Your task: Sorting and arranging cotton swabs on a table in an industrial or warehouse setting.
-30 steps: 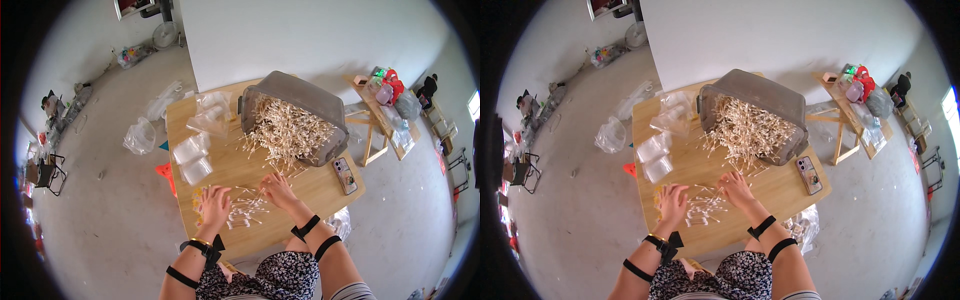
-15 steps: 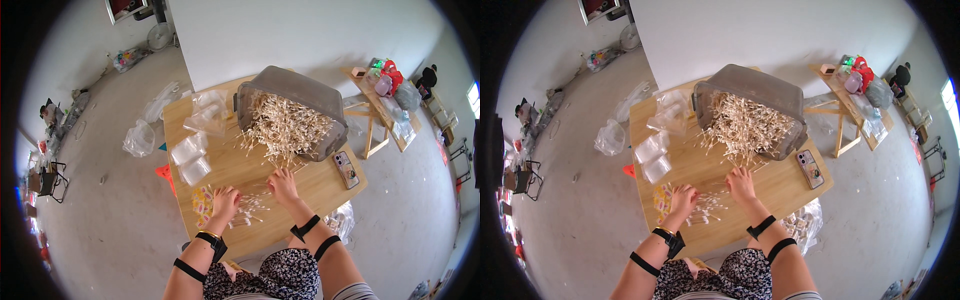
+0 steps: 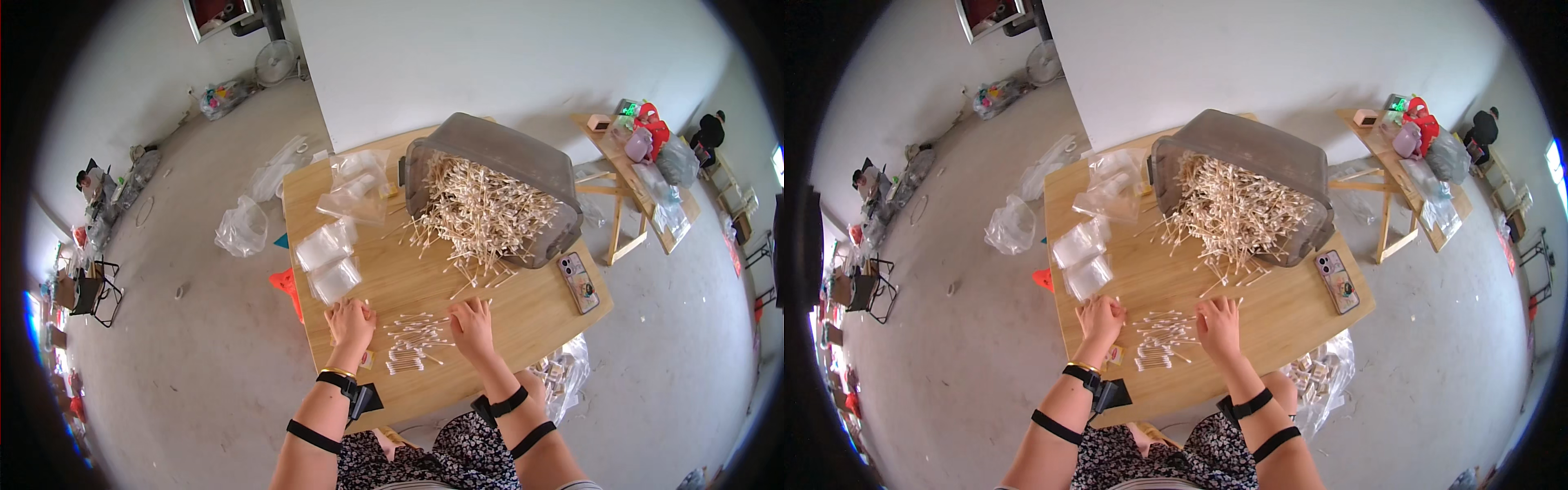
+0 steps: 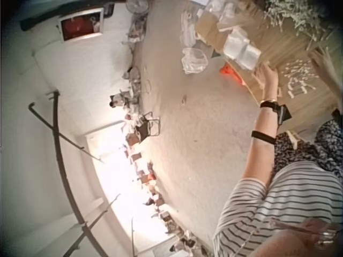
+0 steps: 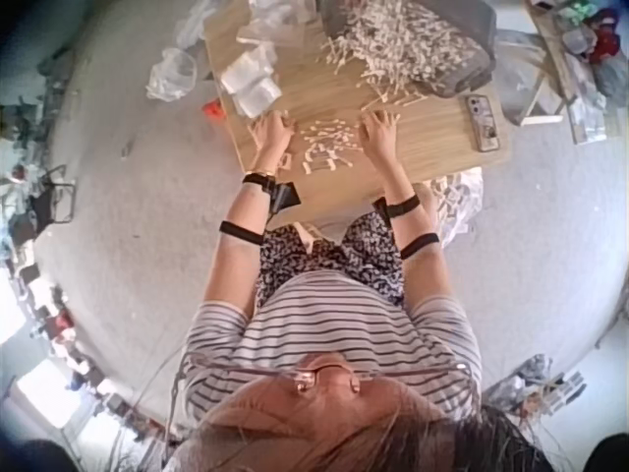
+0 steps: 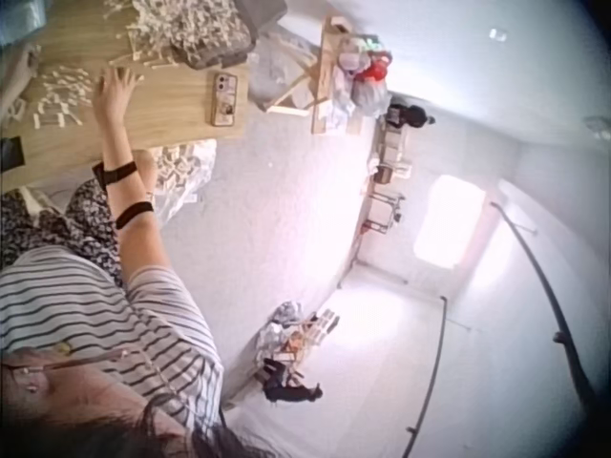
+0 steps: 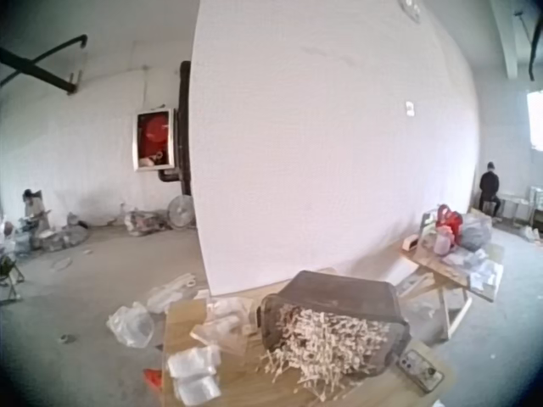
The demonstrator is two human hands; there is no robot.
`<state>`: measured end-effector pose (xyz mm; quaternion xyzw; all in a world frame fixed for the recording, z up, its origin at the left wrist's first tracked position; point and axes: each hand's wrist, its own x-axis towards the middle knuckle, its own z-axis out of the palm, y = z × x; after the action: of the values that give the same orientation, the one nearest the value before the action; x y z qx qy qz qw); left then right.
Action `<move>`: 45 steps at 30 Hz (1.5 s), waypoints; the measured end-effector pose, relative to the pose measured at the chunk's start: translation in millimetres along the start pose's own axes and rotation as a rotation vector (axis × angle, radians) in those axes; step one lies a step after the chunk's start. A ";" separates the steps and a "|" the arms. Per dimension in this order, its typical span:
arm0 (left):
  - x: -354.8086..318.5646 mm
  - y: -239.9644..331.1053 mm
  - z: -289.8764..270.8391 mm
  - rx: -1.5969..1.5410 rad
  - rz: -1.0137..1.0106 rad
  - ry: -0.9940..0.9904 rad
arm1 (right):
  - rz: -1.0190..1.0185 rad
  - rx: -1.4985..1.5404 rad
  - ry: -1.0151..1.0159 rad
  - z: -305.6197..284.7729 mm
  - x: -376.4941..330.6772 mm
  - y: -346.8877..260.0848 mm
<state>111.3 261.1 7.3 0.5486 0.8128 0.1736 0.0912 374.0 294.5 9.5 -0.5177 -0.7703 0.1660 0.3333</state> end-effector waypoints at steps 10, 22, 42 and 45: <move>29.1 48.8 23.4 -0.144 0.401 -0.147 | 0.183 0.240 0.128 -0.6 -22.3 -2.4; -68.2 37.3 9.0 -0.043 0.611 -0.149 | 0.106 0.333 0.080 15.8 -28.6 -19.3; -60.2 28.0 17.3 -0.252 0.523 -0.167 | 0.050 0.104 -0.127 3.8 -59.3 -24.8; -58.8 26.1 10.5 -0.288 0.474 -0.191 | 0.087 0.007 -0.192 7.0 -65.2 -30.2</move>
<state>159.7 217.5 5.2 0.7185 0.6166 0.2512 0.2010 364.2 223.5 0.2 -0.5311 -0.7749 0.2317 0.2524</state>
